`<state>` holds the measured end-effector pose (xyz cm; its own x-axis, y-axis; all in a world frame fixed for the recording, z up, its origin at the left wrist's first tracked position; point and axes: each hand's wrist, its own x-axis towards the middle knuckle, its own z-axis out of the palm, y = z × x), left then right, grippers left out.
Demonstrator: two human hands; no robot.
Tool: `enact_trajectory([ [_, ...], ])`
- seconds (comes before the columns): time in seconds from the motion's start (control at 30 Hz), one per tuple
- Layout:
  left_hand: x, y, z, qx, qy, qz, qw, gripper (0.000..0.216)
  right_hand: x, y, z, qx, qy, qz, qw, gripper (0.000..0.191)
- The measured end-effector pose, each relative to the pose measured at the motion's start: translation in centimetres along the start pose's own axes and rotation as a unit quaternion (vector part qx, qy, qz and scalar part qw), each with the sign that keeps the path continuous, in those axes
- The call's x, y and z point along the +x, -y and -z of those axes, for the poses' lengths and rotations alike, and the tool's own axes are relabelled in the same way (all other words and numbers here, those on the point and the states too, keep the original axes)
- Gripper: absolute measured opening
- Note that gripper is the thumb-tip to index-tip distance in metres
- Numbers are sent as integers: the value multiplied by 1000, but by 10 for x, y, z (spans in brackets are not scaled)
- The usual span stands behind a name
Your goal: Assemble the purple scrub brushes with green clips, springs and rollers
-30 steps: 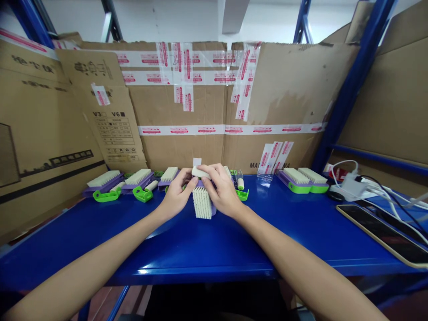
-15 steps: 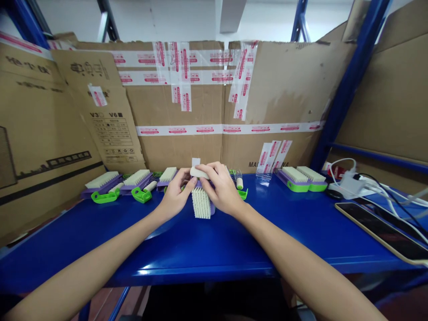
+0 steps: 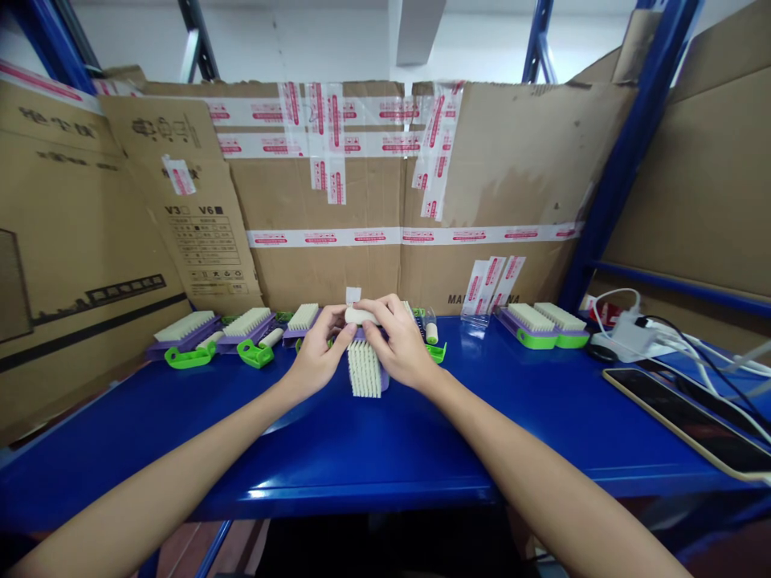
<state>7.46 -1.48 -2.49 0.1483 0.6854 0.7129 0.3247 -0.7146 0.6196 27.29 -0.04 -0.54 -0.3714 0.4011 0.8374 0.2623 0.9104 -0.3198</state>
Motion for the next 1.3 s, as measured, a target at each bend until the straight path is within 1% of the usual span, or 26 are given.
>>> enact_trajectory([
  [0.27, 0, 4, 0, -6, 1, -8, 1000, 31, -1, -3, -3, 17, -4, -9, 1000, 27],
  [0.47, 0, 3, -1, -30, 2, -1, 1000, 30, -1, -2, -2, 7, -8, -12, 1000, 25],
  [0.8, 0, 0, -1, -33, 8, -3, 999, 30, -3, -3, -4, -4, -24, 0, 1000, 27],
  [1.0, 0, -1, -1, -25, 8, 4, 1000, 31, -4, 0, -4, -20, -30, -6, 999, 30],
  [1.3, -1, -2, 0, -20, 4, 4, 1000, 22, -4, -4, -5, -19, -40, -1, 999, 32],
])
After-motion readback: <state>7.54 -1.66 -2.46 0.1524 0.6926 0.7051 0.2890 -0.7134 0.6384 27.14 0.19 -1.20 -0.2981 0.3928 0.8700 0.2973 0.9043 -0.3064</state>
